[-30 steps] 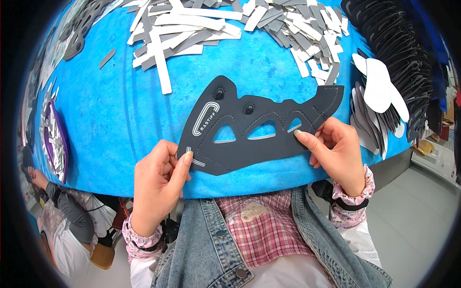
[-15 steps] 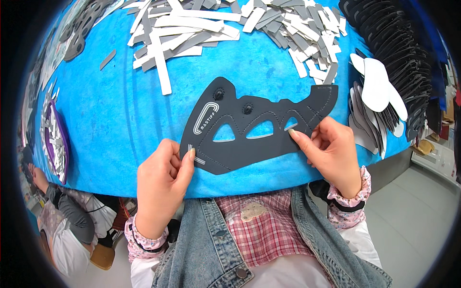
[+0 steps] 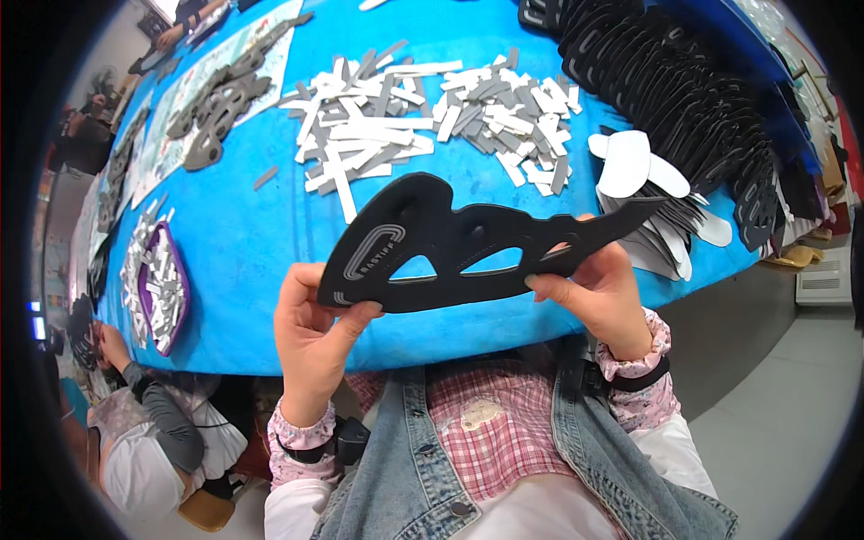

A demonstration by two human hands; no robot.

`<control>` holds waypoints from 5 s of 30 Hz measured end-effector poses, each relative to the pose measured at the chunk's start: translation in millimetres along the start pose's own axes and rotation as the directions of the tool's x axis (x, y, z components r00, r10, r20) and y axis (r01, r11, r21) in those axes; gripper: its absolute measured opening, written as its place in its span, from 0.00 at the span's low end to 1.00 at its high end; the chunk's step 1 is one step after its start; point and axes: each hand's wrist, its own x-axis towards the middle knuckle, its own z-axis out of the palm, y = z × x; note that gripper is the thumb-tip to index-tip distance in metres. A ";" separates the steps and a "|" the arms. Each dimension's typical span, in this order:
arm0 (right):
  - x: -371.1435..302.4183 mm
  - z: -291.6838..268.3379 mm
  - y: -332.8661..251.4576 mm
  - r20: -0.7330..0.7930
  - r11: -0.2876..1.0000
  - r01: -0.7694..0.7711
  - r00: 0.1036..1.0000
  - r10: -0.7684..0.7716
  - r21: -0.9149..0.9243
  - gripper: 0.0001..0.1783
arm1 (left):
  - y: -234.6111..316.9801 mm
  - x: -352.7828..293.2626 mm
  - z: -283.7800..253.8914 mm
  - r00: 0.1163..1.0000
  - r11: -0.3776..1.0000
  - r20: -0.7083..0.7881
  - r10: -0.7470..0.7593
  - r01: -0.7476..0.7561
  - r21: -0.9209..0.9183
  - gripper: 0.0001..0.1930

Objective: Manually applying reinforcement strips and backing uppers to black shoe components on a work table.

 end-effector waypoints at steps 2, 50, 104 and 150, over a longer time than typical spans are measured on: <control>1.2 -6.1 -6.8 0.153 0.933 0.314 0.945 -0.290 -0.176 0.14 | 5.4 5.0 0.2 0.961 0.958 0.137 0.240 -0.257 0.125 0.15; -42.6 4.0 -42.1 0.053 0.978 0.162 0.984 -0.170 0.131 0.11 | 56.0 -25.4 36.7 0.997 0.979 0.003 0.071 -0.070 0.192 0.13; 16.4 -56.5 -30.7 0.277 -0.166 0.222 0.734 -0.620 -0.961 0.14 | -26.7 -12.9 9.8 0.956 0.976 0.198 -0.218 0.210 0.063 0.31; -6.1 42.7 0.6 0.147 0.960 -0.140 0.983 0.106 0.242 0.24 | -2.1 -4.5 30.5 0.967 0.945 0.232 -0.107 0.171 -0.278 0.28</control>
